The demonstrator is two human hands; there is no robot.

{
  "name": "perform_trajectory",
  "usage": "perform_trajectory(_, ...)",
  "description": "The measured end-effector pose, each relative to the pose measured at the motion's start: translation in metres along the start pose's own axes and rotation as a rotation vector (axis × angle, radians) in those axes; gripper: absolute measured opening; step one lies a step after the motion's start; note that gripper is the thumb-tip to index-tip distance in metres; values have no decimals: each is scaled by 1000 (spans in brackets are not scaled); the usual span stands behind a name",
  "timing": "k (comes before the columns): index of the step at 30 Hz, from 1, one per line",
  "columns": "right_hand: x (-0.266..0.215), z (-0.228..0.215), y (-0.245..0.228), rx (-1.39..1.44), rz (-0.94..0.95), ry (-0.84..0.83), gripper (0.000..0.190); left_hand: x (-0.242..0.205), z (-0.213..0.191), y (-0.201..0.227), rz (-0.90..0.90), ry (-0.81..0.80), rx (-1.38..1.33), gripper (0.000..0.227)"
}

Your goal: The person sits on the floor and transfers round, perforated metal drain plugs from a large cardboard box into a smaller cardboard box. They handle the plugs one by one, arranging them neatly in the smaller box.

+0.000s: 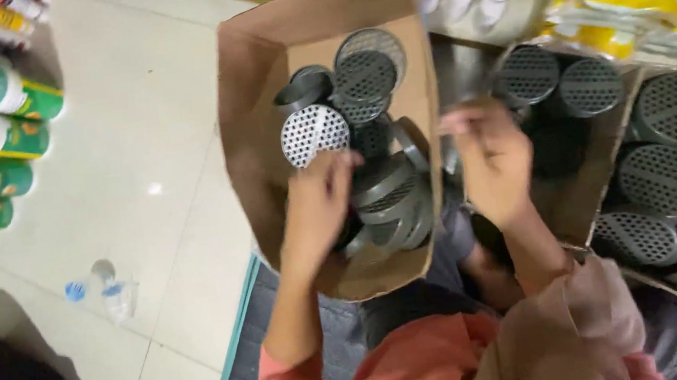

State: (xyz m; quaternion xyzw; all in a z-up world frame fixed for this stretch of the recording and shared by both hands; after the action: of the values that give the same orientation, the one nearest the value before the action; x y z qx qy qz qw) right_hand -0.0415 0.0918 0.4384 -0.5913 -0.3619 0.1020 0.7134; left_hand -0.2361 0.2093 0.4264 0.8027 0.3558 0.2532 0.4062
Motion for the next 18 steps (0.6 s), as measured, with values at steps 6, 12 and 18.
perform_trajectory(6, -11, 79, -3, -500, -236, -269, 14, 93, 45, -103, 189, -20, 503, 49)
perform_trajectory(12, -12, 78, -13, -699, -363, -192, 13, 102, 119, -112, 308, -224, 1039, 133)
perform_trajectory(18, -11, 71, -11, -666, -338, -134, 14, 124, 133, -148, 321, 48, 1094, 107)
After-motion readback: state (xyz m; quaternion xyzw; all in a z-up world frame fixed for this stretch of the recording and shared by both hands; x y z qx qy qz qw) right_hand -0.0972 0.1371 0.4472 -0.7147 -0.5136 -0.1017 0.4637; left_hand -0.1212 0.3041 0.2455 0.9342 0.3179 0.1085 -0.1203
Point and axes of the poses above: each hand's wrist, its own x-axis towards the middle knuckle, its own z-axis out of the palm, y = z × x, the point moved 7 cm from there along x, towards the middle knuckle, and after that the axes turned 7 degrees about y, right-handed, at the moved point
